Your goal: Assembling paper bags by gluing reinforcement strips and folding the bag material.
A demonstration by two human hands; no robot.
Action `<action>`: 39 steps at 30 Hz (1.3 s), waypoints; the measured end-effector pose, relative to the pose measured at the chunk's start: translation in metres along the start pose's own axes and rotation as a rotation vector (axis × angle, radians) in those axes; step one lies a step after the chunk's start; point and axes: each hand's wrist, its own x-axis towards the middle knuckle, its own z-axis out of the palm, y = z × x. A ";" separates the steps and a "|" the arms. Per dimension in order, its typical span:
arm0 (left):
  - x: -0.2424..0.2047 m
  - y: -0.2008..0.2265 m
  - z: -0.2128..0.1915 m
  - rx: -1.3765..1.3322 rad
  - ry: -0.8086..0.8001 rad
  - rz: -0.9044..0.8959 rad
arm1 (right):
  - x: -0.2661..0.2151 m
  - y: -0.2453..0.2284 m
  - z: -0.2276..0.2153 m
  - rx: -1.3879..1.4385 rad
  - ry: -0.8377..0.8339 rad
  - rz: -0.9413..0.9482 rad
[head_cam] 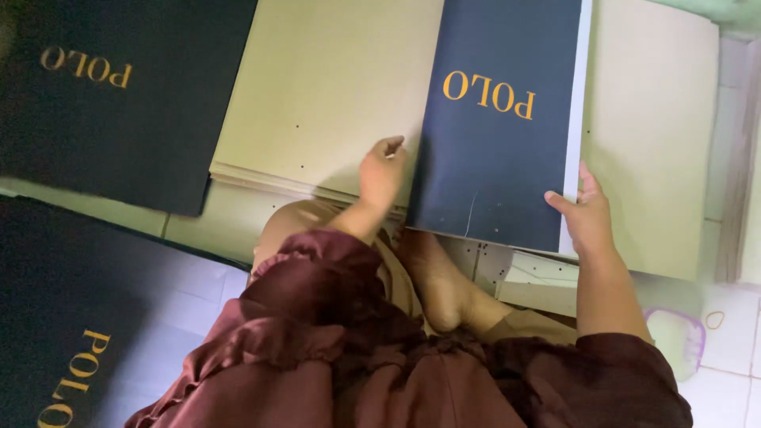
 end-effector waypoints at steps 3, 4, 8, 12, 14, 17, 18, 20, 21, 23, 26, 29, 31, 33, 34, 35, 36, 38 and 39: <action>0.044 -0.063 0.014 0.088 -0.058 -0.196 | 0.003 0.013 0.006 -0.011 0.012 0.019; 0.039 -0.053 0.016 0.088 -0.058 -0.201 | 0.008 0.017 0.007 -0.013 0.008 0.022; 0.012 -0.015 0.018 0.149 -0.204 -0.156 | 0.009 0.029 0.011 0.003 0.019 0.010; 0.001 -0.008 0.029 0.182 -0.262 -0.107 | 0.005 0.027 0.006 -0.001 0.037 -0.017; 0.004 -0.016 0.031 0.194 -0.267 -0.097 | -0.007 0.013 0.009 0.014 0.052 -0.023; 0.009 -0.027 0.037 0.204 -0.272 -0.080 | -0.015 0.015 0.000 0.045 0.078 -0.051; 0.010 -0.032 0.038 0.203 -0.268 -0.080 | -0.016 0.019 -0.003 0.061 0.082 -0.073; 0.012 -0.036 0.042 0.180 -0.283 -0.085 | -0.020 0.015 -0.014 0.057 0.098 -0.084; 0.013 -0.038 0.043 0.157 -0.292 -0.090 | -0.022 0.013 -0.018 0.054 0.108 -0.098; 0.006 -0.032 0.041 0.055 -0.307 -0.114 | -0.023 0.008 -0.023 0.023 0.110 -0.110; -0.001 -0.027 0.037 -0.064 -0.319 -0.150 | -0.013 0.018 -0.028 -0.045 0.110 -0.133; 0.004 -0.029 0.041 -0.076 -0.316 -0.156 | 0.010 0.044 -0.034 -0.101 0.115 -0.136; 0.004 -0.033 0.042 -0.064 -0.311 -0.155 | 0.019 0.061 -0.033 -0.117 0.115 -0.125; 0.005 -0.032 0.044 0.034 -0.310 -0.114 | 0.026 0.071 -0.030 -0.229 0.139 -0.041; 0.008 -0.034 0.045 0.035 -0.316 -0.110 | 0.028 0.074 -0.029 -0.228 0.147 -0.040; 0.010 -0.036 0.047 0.046 -0.308 -0.114 | 0.030 0.078 -0.028 -0.240 0.150 -0.023; 0.009 -0.040 0.050 0.059 -0.306 -0.122 | 0.027 0.084 -0.029 -0.252 0.154 0.002; 0.013 -0.045 0.053 0.063 -0.308 -0.116 | 0.032 0.095 -0.028 -0.326 0.208 0.009; 0.014 -0.047 0.055 0.064 -0.298 -0.110 | 0.033 0.101 -0.027 -0.402 0.252 0.009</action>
